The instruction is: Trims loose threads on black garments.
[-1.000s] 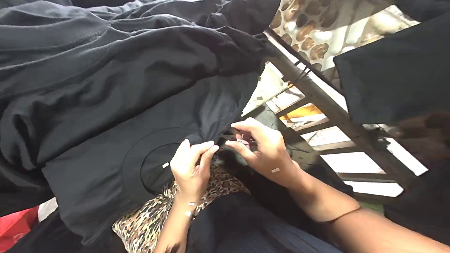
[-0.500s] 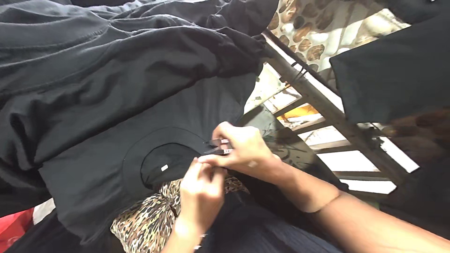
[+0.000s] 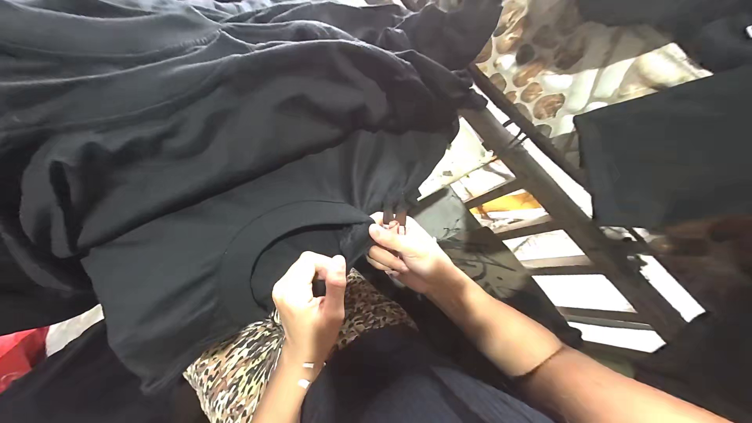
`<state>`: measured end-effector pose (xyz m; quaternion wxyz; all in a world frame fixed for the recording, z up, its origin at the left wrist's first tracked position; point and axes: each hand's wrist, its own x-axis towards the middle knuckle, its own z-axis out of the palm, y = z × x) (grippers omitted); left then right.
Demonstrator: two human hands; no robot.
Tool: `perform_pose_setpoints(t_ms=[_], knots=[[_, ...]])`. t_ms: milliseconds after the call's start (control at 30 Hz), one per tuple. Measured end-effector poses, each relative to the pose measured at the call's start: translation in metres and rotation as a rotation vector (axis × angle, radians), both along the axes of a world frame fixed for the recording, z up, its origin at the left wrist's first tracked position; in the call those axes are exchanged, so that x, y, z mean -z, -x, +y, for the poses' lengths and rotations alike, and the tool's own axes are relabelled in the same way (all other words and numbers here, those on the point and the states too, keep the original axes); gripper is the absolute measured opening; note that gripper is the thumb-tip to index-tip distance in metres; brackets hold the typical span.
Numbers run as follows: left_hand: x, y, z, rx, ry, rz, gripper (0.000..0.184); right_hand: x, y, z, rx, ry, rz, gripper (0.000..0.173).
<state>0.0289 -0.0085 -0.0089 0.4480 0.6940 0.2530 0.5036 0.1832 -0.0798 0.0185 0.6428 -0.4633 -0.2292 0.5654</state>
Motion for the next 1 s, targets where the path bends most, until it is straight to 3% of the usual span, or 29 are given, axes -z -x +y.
perform_pose_setpoints(t_ms=[67,167,267,333,400,533,633,767,867,933,1000], knots=[[-0.003,0.000,0.002,0.018,0.055,0.054,0.019,0.000,0.002,-0.001,0.038,0.015,-0.071,0.020],[-0.003,-0.004,0.006,0.127,0.162,0.098,0.023,0.002,0.000,-0.001,0.031,-0.001,-0.290,0.020],[0.002,-0.013,0.006,0.122,0.164,0.022,0.010,0.000,-0.002,-0.003,0.063,-0.027,-0.667,0.016],[0.001,-0.011,0.004,0.114,0.129,0.035,0.014,0.001,-0.002,-0.008,0.081,-0.100,-0.977,0.017],[-0.003,-0.001,0.003,0.153,0.128,0.084,0.018,0.006,-0.007,-0.014,0.060,-0.200,-1.217,0.008],[-0.008,0.017,0.006,0.229,0.239,0.057,0.016,0.004,-0.012,-0.021,-0.098,-0.270,-1.601,0.032],[-0.005,0.014,0.001,0.158,0.162,0.048,0.017,-0.001,-0.006,-0.021,-0.094,-0.207,-1.798,0.040],[0.004,0.014,-0.004,-0.029,-0.237,0.153,0.029,-0.001,0.000,-0.016,-0.084,-0.121,-1.853,0.038],[0.006,0.044,0.000,-0.424,-0.518,0.463,0.049,-0.008,-0.001,-0.016,-0.133,-0.128,-1.778,0.038],[0.011,0.072,0.002,-0.632,-0.482,0.744,0.044,-0.017,0.006,-0.013,-0.106,-0.212,-1.700,0.039],[0.014,0.093,-0.001,-0.681,-0.334,0.963,0.034,-0.022,0.021,-0.005,-0.052,-0.365,-1.592,0.039]])
